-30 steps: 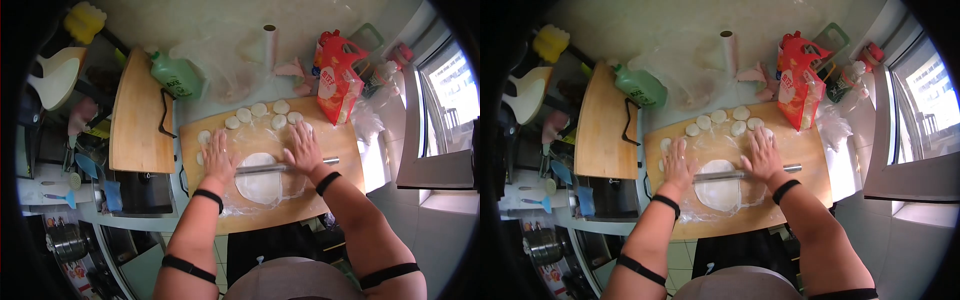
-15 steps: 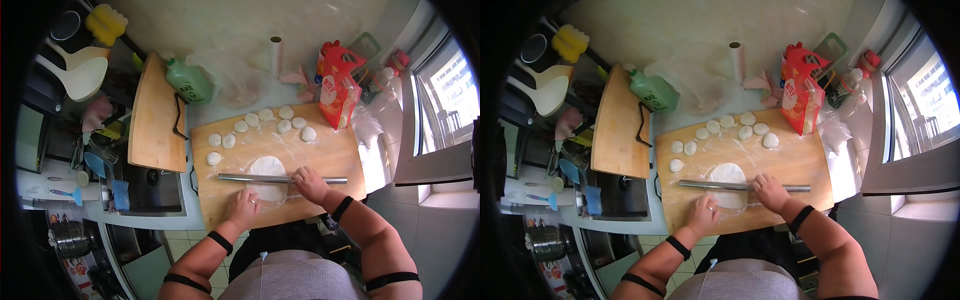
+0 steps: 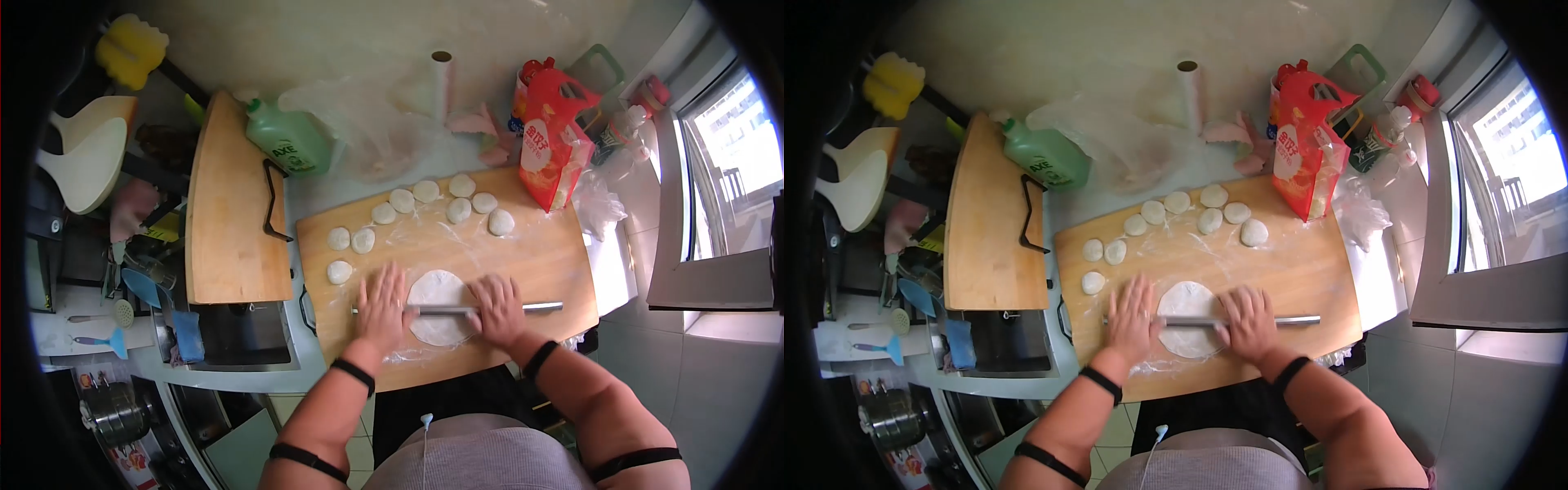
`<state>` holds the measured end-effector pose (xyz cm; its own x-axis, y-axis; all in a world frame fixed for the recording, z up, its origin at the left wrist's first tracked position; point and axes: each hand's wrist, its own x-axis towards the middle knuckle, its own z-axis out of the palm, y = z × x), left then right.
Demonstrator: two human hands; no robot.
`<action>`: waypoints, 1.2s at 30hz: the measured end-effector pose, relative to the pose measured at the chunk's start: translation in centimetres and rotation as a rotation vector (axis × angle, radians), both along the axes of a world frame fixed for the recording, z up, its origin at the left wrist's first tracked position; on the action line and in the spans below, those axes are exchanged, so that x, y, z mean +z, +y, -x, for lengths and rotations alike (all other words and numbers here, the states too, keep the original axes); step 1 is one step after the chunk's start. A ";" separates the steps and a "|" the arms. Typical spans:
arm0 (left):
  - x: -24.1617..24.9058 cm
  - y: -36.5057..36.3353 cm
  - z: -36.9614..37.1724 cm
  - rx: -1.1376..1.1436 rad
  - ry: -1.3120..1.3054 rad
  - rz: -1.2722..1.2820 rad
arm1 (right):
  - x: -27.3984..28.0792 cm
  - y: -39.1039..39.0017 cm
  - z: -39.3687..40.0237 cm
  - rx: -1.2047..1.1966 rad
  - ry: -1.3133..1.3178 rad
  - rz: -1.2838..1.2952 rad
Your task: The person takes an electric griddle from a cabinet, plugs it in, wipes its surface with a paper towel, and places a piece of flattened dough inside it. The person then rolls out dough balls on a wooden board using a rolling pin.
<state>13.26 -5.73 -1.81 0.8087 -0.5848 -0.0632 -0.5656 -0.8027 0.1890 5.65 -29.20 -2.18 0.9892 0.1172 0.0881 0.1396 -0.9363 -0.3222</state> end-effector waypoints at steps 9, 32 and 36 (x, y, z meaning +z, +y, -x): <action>0.3 -1.4 -1.5 0.048 0.041 0.002 | -0.2 -1.8 -3.5 -0.095 -0.010 0.113; 1.6 3.7 6.9 -0.114 0.304 0.061 | 2.6 -2.4 6.4 0.178 0.201 0.045; 1.4 0.7 1.2 0.040 -0.008 0.143 | 1.2 -2.4 0.1 0.029 0.116 0.110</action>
<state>12.08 -5.01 -0.37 0.8319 -0.5544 0.0250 -0.5354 -0.7899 0.2991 5.56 -31.64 -0.94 0.9881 0.1480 -0.0417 0.1344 -0.9630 -0.2335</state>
